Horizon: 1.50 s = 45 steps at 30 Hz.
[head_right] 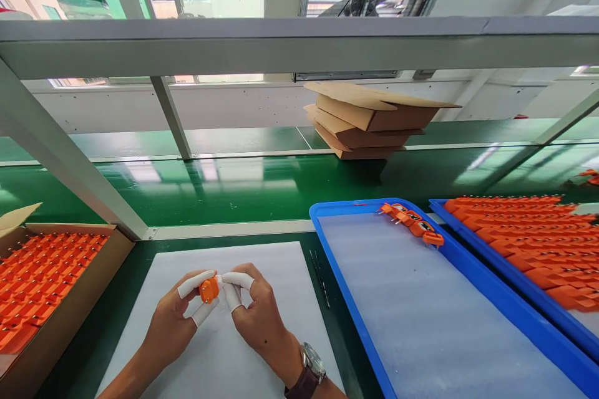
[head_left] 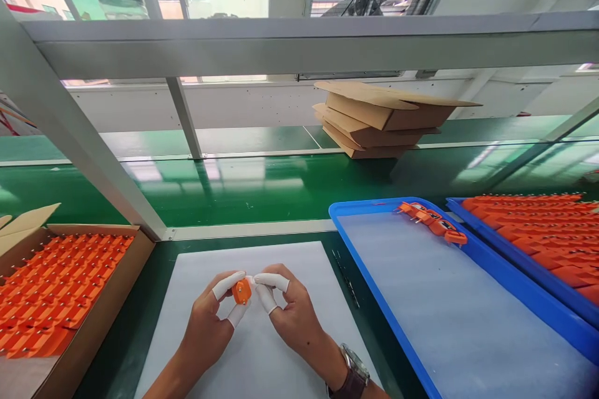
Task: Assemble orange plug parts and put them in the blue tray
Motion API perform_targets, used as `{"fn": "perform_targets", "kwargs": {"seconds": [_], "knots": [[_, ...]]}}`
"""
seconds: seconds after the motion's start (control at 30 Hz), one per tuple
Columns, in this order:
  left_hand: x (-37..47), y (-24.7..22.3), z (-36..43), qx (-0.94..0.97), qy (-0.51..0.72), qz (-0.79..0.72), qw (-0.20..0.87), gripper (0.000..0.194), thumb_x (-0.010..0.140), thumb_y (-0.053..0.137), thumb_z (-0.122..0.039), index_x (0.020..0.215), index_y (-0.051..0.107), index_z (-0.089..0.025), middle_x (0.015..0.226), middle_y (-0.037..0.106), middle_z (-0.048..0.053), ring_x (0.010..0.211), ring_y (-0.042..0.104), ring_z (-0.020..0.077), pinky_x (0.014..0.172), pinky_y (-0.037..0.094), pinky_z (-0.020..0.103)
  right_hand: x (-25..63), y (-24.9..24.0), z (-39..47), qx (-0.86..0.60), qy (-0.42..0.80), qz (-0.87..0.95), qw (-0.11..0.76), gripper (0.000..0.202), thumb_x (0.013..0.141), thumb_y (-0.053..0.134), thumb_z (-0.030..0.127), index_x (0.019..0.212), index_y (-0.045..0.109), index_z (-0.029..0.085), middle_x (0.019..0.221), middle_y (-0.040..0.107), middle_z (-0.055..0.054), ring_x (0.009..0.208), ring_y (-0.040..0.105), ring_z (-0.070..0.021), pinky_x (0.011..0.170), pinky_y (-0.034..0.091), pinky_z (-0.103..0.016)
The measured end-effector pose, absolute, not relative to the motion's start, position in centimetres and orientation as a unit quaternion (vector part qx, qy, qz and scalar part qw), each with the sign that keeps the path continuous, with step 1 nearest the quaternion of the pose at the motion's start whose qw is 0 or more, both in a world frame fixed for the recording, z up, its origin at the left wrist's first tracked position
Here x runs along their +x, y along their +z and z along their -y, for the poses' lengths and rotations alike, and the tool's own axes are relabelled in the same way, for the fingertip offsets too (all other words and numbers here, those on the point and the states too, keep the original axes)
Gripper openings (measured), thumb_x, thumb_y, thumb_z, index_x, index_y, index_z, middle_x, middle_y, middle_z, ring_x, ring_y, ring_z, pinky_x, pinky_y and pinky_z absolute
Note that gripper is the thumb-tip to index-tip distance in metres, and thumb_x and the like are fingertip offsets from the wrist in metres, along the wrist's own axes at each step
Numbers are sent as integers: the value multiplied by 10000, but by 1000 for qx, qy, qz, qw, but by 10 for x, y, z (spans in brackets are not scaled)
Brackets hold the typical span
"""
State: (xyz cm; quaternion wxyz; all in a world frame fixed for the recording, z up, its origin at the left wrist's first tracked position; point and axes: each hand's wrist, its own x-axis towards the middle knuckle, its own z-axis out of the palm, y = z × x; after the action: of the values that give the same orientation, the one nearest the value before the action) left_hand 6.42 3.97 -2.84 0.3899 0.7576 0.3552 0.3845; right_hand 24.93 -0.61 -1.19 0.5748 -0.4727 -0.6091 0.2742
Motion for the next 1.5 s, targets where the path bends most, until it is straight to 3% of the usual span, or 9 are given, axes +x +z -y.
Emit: {"fn": "perform_targets", "kwargs": {"seconds": [0.33, 0.53, 0.93, 1.13, 1.5], "knots": [[63, -28, -42, 744, 397, -370, 390, 413, 913, 640, -209, 1311, 615, -316, 1274, 664, 60, 1153, 669, 244, 964, 626, 430, 251, -11, 10, -423, 276, 687, 523, 492, 877, 514, 21, 1281, 628, 277, 1200, 621, -83, 1128, 607, -220, 963, 569, -399], [58, -30, -45, 720, 407, -396, 400, 489, 889, 657, -181, 1351, 599, -330, 1346, 643, 49, 1226, 645, 257, 1020, 603, 447, 251, -19, 9, -437, 237, 696, 518, 486, 849, 506, -7, 1216, 663, 270, 1132, 645, -85, 1073, 628, -227, 898, 595, -399], [61, -32, -41, 724, 346, -356, 479, 556, 934, 579, -180, 1466, 478, -306, 1344, 649, 68, 1299, 610, 260, 1104, 529, 528, 249, -17, 6, -443, 203, 680, 548, 384, 957, 546, 86, 1284, 611, 275, 1171, 647, -88, 1120, 637, -223, 923, 620, -398], [64, -30, -42, 703, 396, -357, 470, 487, 939, 601, -204, 1407, 521, -316, 1351, 596, 65, 1251, 622, 246, 1065, 573, 500, 248, -17, 5, -443, 184, 679, 556, 344, 958, 549, 89, 1240, 635, 267, 1124, 666, -88, 1061, 661, -221, 879, 627, -388], [62, -25, -43, 752, 400, -403, 334, 372, 906, 638, -226, 1272, 607, -285, 1119, 618, 50, 999, 652, 217, 869, 616, 409, 243, -19, 10, -414, 158, 725, 527, 464, 932, 542, 32, 1315, 611, 284, 1138, 672, -94, 1060, 665, -222, 887, 624, -390]]}}
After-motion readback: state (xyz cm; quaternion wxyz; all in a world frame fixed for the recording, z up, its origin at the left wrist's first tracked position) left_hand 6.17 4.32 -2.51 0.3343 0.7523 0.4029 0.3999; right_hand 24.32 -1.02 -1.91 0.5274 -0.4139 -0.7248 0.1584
